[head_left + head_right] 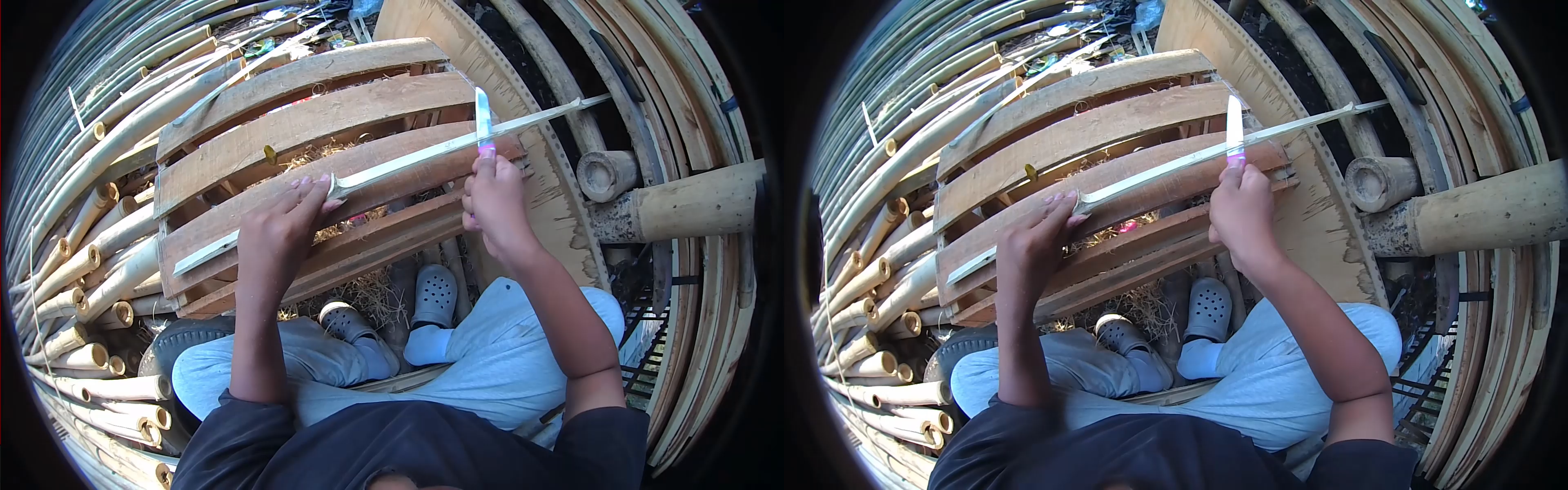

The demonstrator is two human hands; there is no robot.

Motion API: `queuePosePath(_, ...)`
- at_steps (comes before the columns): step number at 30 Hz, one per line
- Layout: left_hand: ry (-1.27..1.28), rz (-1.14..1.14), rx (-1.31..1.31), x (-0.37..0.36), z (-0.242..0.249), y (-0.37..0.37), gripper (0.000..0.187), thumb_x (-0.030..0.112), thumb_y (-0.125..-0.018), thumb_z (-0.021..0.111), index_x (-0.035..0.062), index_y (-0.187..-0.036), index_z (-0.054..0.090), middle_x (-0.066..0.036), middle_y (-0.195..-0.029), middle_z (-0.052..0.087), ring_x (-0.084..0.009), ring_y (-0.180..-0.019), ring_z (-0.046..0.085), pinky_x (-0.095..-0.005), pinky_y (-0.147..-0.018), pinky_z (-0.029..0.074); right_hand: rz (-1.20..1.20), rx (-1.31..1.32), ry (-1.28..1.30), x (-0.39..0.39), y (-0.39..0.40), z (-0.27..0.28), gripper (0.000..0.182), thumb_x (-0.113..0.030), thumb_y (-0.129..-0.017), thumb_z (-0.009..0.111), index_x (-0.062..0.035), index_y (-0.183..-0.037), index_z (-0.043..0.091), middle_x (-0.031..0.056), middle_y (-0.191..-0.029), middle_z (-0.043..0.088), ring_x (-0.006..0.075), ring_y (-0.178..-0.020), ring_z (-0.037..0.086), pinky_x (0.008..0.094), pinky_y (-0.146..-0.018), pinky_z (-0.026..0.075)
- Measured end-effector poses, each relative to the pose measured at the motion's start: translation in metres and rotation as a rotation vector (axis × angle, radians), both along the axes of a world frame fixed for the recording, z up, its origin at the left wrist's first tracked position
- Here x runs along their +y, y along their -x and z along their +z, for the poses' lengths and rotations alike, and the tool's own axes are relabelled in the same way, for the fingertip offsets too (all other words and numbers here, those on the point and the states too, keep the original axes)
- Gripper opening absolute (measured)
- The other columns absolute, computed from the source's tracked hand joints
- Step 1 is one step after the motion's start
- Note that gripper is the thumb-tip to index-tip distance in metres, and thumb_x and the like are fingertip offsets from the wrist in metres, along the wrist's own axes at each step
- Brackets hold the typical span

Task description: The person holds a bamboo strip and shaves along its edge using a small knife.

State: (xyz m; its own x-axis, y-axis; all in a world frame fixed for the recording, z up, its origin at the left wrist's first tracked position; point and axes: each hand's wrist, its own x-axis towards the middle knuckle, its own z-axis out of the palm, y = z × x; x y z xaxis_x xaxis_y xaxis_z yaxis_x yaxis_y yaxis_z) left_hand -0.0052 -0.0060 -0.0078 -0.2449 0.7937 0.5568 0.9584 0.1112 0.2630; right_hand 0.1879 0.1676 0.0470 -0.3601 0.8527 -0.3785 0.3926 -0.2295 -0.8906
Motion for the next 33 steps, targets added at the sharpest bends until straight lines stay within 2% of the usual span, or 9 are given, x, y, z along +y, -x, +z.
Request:
queuePosePath(3, -0.004, 0.005, -0.046, -0.002, 0.001, 0.000, 0.031, 0.018, -0.086, 0.081, 0.0093, -0.115, 0.075, -0.017, -0.106, 0.076, -0.0296, -0.104, 0.075, -0.0396, -0.080, 0.062, 0.097, 0.003, 0.131, -0.021, 0.006, 0.004, 0.028, -0.033, -0.115, 0.036, -0.0127, -0.096, 0.043, -0.0077, -0.064, 0.034, 0.0023, -0.045, 0.028, 0.0237, -0.037, 0.023)
queuePosePath(7, 0.008, 0.012, -0.059, -0.001, 0.006, -0.002, 0.031, 0.019, -0.086, 0.081, 0.0096, -0.116, 0.075, -0.017, -0.104, 0.077, -0.0298, -0.103, 0.075, -0.0397, -0.079, 0.062, -0.162, 0.170, 0.034, 0.002, 0.000, 0.002, 0.028, -0.035, -0.115, 0.037, -0.0122, -0.098, 0.042, -0.0063, -0.064, 0.035, 0.0039, -0.046, 0.030, 0.0250, -0.039, 0.026)
queuePosePath(9, -0.010, -0.007, 0.023, 0.000, 0.002, -0.001, 0.031, 0.024, -0.090, 0.076, 0.0098, -0.117, 0.073, -0.014, -0.108, 0.077, -0.0258, -0.103, 0.076, -0.0384, -0.078, 0.062, 0.179, -0.001, 0.074, -0.018, 0.005, -0.004, 0.028, -0.035, -0.115, 0.036, -0.0121, -0.099, 0.042, -0.0069, -0.064, 0.035, 0.0029, -0.046, 0.029, 0.0242, -0.038, 0.024)
queuePosePath(15, -0.005, 0.001, -0.052, 0.000, 0.006, -0.003, 0.030, 0.018, -0.086, 0.081, 0.0095, -0.114, 0.076, -0.018, -0.104, 0.077, -0.0311, -0.101, 0.076, -0.0398, -0.077, 0.062, -0.194, 0.209, 0.007, -0.006, 0.006, 0.003, 0.030, -0.037, -0.115, 0.035, -0.0126, -0.098, 0.041, -0.0056, -0.065, 0.034, 0.0040, -0.046, 0.030, 0.0260, -0.039, 0.026)
queuePosePath(19, -0.026, -0.024, -0.034, -0.001, 0.004, -0.002, 0.031, 0.018, -0.086, 0.081, 0.0096, -0.115, 0.075, -0.018, -0.104, 0.077, -0.0306, -0.101, 0.076, -0.0398, -0.077, 0.062, 0.135, -0.012, 0.120, -0.019, 0.008, 0.004, 0.029, -0.034, -0.115, 0.032, -0.0121, -0.098, 0.041, -0.0064, -0.063, 0.033, 0.0035, -0.045, 0.026, 0.0253, -0.038, 0.023)
queuePosePath(21, 0.011, 0.011, -0.062, -0.001, 0.007, -0.003, 0.032, 0.018, -0.086, 0.081, 0.0094, -0.116, 0.075, -0.019, -0.105, 0.076, -0.0310, -0.101, 0.076, -0.0401, -0.078, 0.062, -0.201, 0.244, 0.020, -0.001, 0.006, 0.006, 0.029, -0.035, -0.115, 0.035, -0.0120, -0.099, 0.041, -0.0057, -0.064, 0.033, 0.0041, -0.045, 0.028, 0.0254, -0.039, 0.025)
queuePosePath(27, 0.044, 0.019, -0.060, -0.003, 0.007, -0.003, 0.033, 0.016, -0.085, 0.082, 0.0085, -0.116, 0.075, -0.019, -0.107, 0.076, -0.0309, -0.103, 0.075, -0.0398, -0.080, 0.062, 0.166, 0.083, 0.184, -0.012, 0.004, 0.009, 0.029, -0.035, -0.115, 0.034, -0.0116, -0.099, 0.041, -0.0058, -0.066, 0.036, 0.0034, -0.046, 0.029, 0.0253, -0.039, 0.025)
queuePosePath(29, 0.029, -0.003, -0.056, -0.001, 0.009, -0.006, 0.033, 0.016, -0.085, 0.082, 0.0084, -0.116, 0.075, -0.019, -0.107, 0.076, -0.0308, -0.103, 0.075, -0.0396, -0.080, 0.062, -0.205, 0.234, -0.005, -0.002, 0.003, -0.003, 0.028, -0.035, -0.115, 0.037, -0.0117, -0.100, 0.042, -0.0057, -0.067, 0.038, 0.0036, -0.046, 0.032, 0.0248, -0.039, 0.027)
queuePosePath(33, -0.001, -0.015, -0.058, -0.002, 0.005, -0.002, 0.032, 0.016, -0.085, 0.082, 0.0080, -0.115, 0.075, -0.019, -0.107, 0.076, -0.0311, -0.103, 0.075, -0.0393, -0.080, 0.062, 0.174, 0.056, 0.155, -0.024, 0.006, 0.006, 0.029, -0.035, -0.114, 0.037, -0.0119, -0.099, 0.041, -0.0050, -0.066, 0.037, 0.0045, -0.047, 0.033, 0.0260, -0.038, 0.029)
